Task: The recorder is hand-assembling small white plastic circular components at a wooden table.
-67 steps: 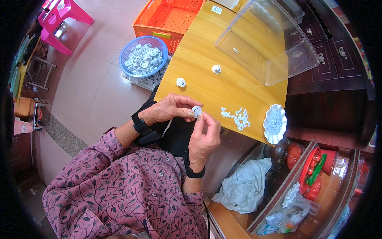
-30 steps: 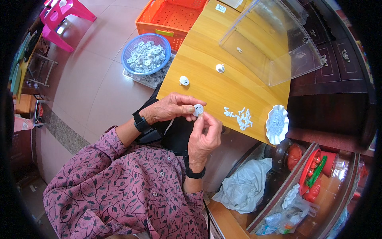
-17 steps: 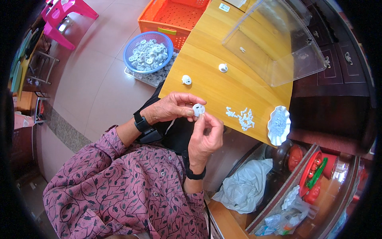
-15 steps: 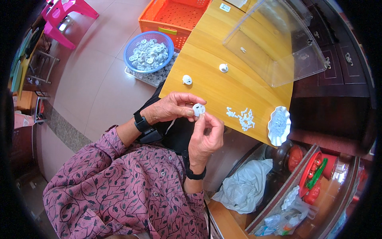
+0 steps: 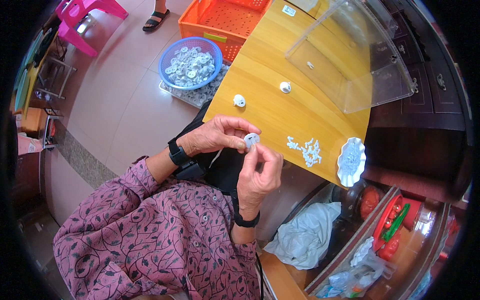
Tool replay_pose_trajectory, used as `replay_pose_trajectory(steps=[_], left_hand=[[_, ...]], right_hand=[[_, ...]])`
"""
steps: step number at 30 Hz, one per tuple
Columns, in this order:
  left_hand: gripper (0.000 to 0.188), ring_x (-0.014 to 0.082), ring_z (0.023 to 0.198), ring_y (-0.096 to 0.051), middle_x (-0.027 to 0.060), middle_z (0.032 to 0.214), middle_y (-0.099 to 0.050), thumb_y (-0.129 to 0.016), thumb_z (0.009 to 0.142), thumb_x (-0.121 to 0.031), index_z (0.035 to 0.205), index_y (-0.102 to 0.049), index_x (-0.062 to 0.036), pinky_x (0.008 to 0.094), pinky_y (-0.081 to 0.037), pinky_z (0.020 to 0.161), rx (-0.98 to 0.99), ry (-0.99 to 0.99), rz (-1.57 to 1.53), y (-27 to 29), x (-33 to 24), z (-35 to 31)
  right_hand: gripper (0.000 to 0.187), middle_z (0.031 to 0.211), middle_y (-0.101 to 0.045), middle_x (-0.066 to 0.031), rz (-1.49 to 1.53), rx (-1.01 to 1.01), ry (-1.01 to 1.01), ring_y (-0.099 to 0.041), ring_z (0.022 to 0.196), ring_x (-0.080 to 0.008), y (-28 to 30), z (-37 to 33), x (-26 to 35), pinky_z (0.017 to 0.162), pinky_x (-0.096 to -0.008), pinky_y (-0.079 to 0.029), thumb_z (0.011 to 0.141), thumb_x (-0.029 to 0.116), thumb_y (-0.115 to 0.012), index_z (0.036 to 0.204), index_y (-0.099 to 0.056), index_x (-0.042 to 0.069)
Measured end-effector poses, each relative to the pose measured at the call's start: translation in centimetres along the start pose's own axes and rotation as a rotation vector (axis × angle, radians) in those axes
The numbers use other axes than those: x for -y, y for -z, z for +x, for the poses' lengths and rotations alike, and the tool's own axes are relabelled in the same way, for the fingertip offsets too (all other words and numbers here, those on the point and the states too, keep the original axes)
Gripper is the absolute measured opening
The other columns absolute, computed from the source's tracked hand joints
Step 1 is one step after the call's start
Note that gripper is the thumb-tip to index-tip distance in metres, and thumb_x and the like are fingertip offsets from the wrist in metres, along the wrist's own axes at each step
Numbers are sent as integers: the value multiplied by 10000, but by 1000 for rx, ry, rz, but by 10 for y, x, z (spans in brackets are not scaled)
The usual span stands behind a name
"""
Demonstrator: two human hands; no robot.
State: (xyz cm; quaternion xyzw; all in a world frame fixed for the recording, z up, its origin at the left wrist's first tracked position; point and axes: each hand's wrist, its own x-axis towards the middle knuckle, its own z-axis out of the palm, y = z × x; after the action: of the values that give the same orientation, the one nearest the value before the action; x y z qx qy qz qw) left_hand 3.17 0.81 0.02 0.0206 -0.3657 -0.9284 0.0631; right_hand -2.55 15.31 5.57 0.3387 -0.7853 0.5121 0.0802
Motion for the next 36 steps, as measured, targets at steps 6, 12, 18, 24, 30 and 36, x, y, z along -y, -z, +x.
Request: replay_pose_trajectory(steps=[6,12,18,24,30,36], left_hand=[[403,130,1019,-645,64,1118,-681,-724,899,-32,1289,-625,-4,295,-528,946,4,-62,225,3,-1,0],[388,104,959,-647,47,1076,-690,-723,904,-45,1280,-635,-8,264,-541,873,-41,-43,221,1,-3,-2],[386,99,930,-658,47,1054,-706,-724,905,-48,1278,-637,-6,253,-556,827,-64,-14,125,0,-2,-3],[372,84,904,-649,36,1018,-699,-731,909,-79,1262,-647,-1,243,-553,815,-75,-28,223,0,-4,-4],[365,73,884,-639,31,1006,-696,-730,913,-92,1256,-649,2,234,-548,800,-76,-76,334,5,-4,-5],[360,86,879,-643,41,1033,-701,-723,912,-67,1256,-647,4,240,-549,796,-95,-16,109,7,-8,-11]], right_hand=[[139,845,-633,-109,-108,70,90,-612,686,-226,2,2,-5,625,-332,-507,848,-40,-727,945,-641,10],[125,873,-632,-103,-46,76,-38,-619,691,-215,2,4,2,629,-332,-517,872,-2,-727,964,-642,3],[115,895,-617,-116,-127,136,-10,-629,724,-223,6,3,-1,635,-335,-525,908,39,-697,983,-625,-10],[83,874,-586,-133,-156,195,-39,-610,739,-280,3,1,-8,647,-381,-502,916,30,-658,937,-589,-10],[83,864,-582,-137,-135,246,-65,-607,732,-273,-2,3,-9,660,-374,-500,914,30,-660,948,-595,-11],[127,899,-646,-66,254,232,-369,-618,802,-122,-6,-3,-17,720,-270,-501,964,93,-662,993,-607,-19]])
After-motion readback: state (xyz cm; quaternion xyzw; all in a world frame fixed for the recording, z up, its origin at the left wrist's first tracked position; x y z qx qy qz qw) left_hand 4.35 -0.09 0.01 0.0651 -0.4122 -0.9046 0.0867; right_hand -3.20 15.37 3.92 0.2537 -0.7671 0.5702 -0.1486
